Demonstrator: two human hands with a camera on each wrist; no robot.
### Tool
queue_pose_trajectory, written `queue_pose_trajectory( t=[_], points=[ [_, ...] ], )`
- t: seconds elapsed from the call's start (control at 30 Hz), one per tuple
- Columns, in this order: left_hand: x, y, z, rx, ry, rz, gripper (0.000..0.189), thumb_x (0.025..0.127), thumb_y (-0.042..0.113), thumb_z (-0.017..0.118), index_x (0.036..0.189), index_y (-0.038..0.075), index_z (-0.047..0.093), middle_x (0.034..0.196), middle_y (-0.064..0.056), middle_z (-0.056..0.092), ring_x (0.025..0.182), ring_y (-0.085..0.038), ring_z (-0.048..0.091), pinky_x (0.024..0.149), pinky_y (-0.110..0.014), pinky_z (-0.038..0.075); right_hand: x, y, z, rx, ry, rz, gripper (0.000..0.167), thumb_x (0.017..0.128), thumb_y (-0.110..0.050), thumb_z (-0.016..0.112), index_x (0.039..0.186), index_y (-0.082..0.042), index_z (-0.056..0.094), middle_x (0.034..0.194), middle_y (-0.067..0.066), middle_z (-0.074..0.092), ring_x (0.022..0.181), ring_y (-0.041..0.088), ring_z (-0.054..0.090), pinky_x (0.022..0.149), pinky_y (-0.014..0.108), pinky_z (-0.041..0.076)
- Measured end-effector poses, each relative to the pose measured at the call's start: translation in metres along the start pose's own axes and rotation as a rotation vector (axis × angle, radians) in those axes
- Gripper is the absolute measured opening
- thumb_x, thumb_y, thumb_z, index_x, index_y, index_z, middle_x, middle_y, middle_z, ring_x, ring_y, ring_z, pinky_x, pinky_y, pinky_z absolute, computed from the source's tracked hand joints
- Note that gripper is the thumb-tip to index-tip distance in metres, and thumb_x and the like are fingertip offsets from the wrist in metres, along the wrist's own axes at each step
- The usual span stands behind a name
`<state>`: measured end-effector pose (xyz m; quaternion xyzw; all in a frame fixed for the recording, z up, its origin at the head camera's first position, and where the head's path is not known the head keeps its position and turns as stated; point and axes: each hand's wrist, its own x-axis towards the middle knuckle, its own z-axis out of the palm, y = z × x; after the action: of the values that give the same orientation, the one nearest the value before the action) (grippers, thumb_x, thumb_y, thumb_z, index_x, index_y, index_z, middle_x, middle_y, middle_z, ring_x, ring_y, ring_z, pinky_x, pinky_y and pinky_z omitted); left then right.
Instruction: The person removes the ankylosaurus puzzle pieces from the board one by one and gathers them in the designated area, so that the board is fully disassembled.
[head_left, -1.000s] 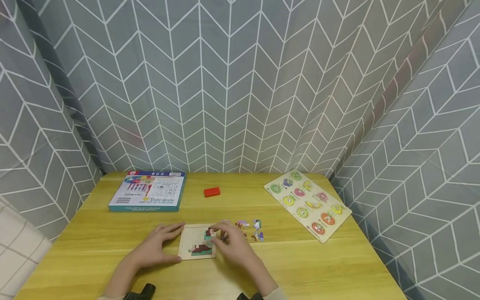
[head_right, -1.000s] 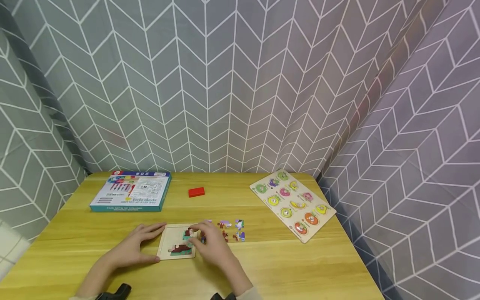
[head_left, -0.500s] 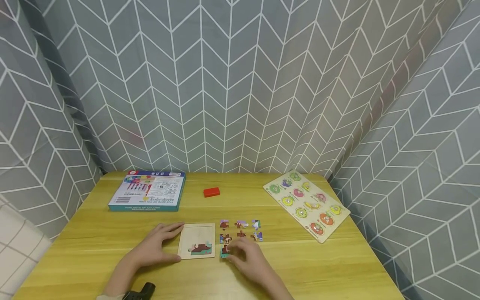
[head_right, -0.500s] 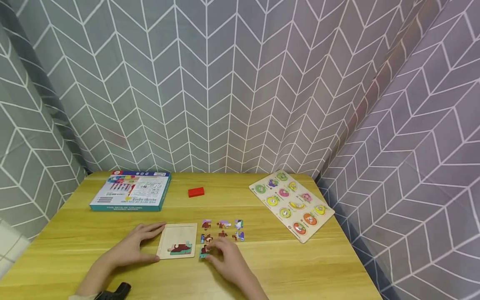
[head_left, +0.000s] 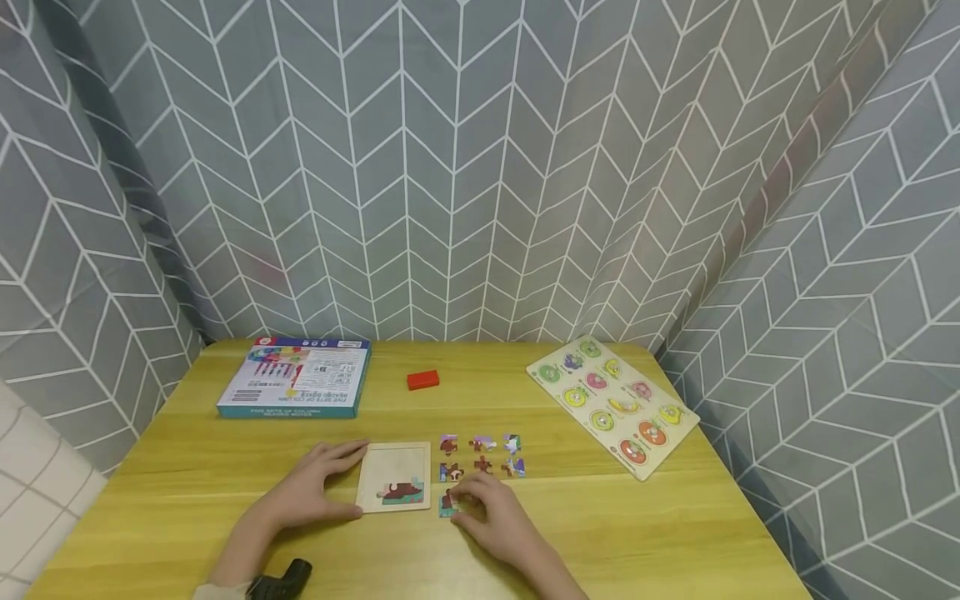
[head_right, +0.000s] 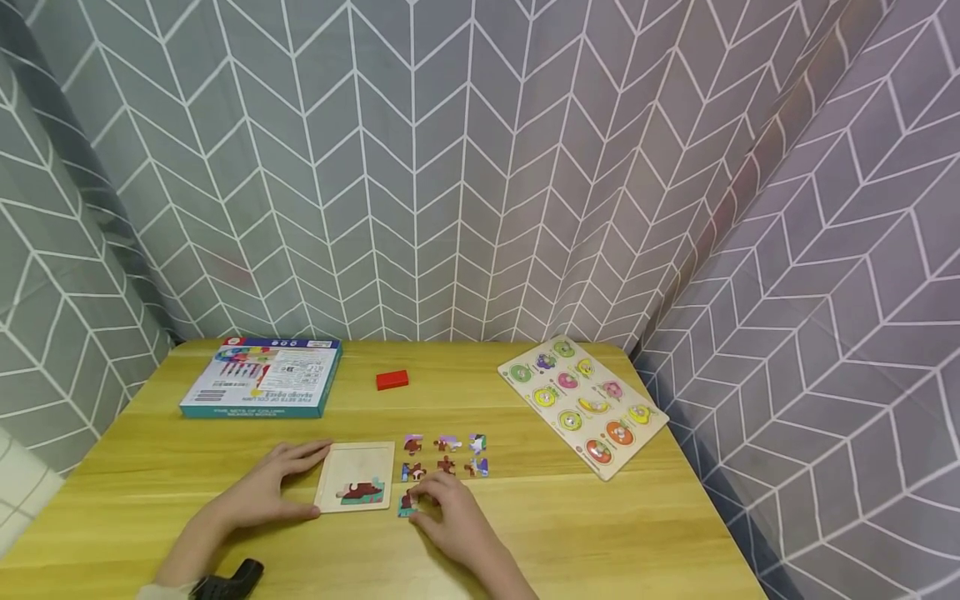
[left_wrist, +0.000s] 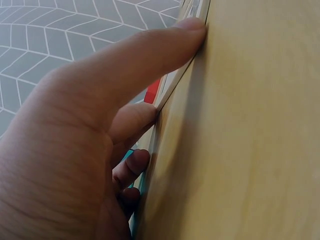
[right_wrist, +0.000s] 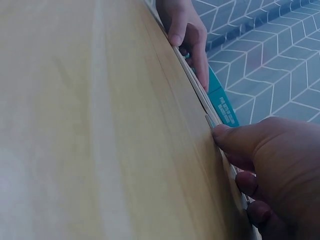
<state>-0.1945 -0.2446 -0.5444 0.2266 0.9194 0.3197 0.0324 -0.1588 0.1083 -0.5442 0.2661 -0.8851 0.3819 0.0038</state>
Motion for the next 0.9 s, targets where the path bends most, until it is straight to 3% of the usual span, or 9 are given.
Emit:
queue_pose_trajectory(
  t=[0.27, 0.43, 0.57, 0.67, 0.9],
  points=[
    [0.000, -0.001, 0.000, -0.004, -0.015, -0.006, 0.099, 0.077, 0.056, 0.090, 0.158, 0.012, 0.053, 0.164, -0.007, 0.048, 0.132, -0.036, 0.047, 0.103, -0.066, 0.045, -0.002, 0.000, 0.001, -0.022, 0.000, 0.011, 0.026, 0.095, -0.017, 0.080, 0.120, -0.014, 0.075, 0.121, -0.008, 0.070, 0.114, 0.011, 0.064, 0.100, 0.031, 0.054],
    [0.001, 0.000, -0.002, 0.002, -0.016, -0.008, 0.099, 0.078, 0.057, 0.090, 0.158, 0.011, 0.053, 0.164, -0.009, 0.047, 0.136, -0.044, 0.046, 0.106, -0.070, 0.043, 0.000, 0.002, -0.001, -0.003, -0.010, 0.024, 0.029, 0.095, -0.022, 0.080, 0.122, -0.014, 0.074, 0.121, -0.008, 0.069, 0.109, 0.008, 0.062, 0.097, 0.029, 0.054],
    [0.001, 0.002, -0.003, -0.003, -0.018, -0.003, 0.097, 0.078, 0.053, 0.090, 0.158, 0.011, 0.053, 0.165, -0.011, 0.047, 0.142, -0.054, 0.039, 0.107, -0.076, 0.038, 0.004, 0.001, -0.005, 0.028, 0.002, 0.033, 0.031, 0.094, -0.024, 0.081, 0.123, -0.012, 0.074, 0.110, -0.004, 0.069, 0.096, 0.007, 0.058, 0.086, 0.025, 0.053],
    [0.001, 0.002, -0.003, -0.015, -0.019, -0.011, 0.097, 0.078, 0.051, 0.091, 0.157, 0.011, 0.054, 0.165, -0.012, 0.047, 0.145, -0.059, 0.033, 0.109, -0.079, 0.032, 0.011, -0.003, -0.010, 0.044, 0.016, 0.032, 0.035, 0.096, -0.024, 0.080, 0.127, -0.009, 0.073, 0.108, 0.000, 0.070, 0.090, 0.009, 0.057, 0.080, 0.024, 0.052],
    [0.001, 0.000, -0.003, -0.008, -0.027, -0.022, 0.096, 0.079, 0.050, 0.091, 0.158, 0.012, 0.052, 0.166, -0.012, 0.045, 0.148, -0.067, 0.022, 0.110, -0.083, 0.026, 0.043, -0.021, -0.016, 0.030, 0.031, 0.041, 0.038, 0.099, -0.019, 0.078, 0.132, -0.002, 0.070, 0.120, 0.010, 0.071, 0.096, 0.021, 0.064, 0.080, 0.029, 0.056]
  ],
)
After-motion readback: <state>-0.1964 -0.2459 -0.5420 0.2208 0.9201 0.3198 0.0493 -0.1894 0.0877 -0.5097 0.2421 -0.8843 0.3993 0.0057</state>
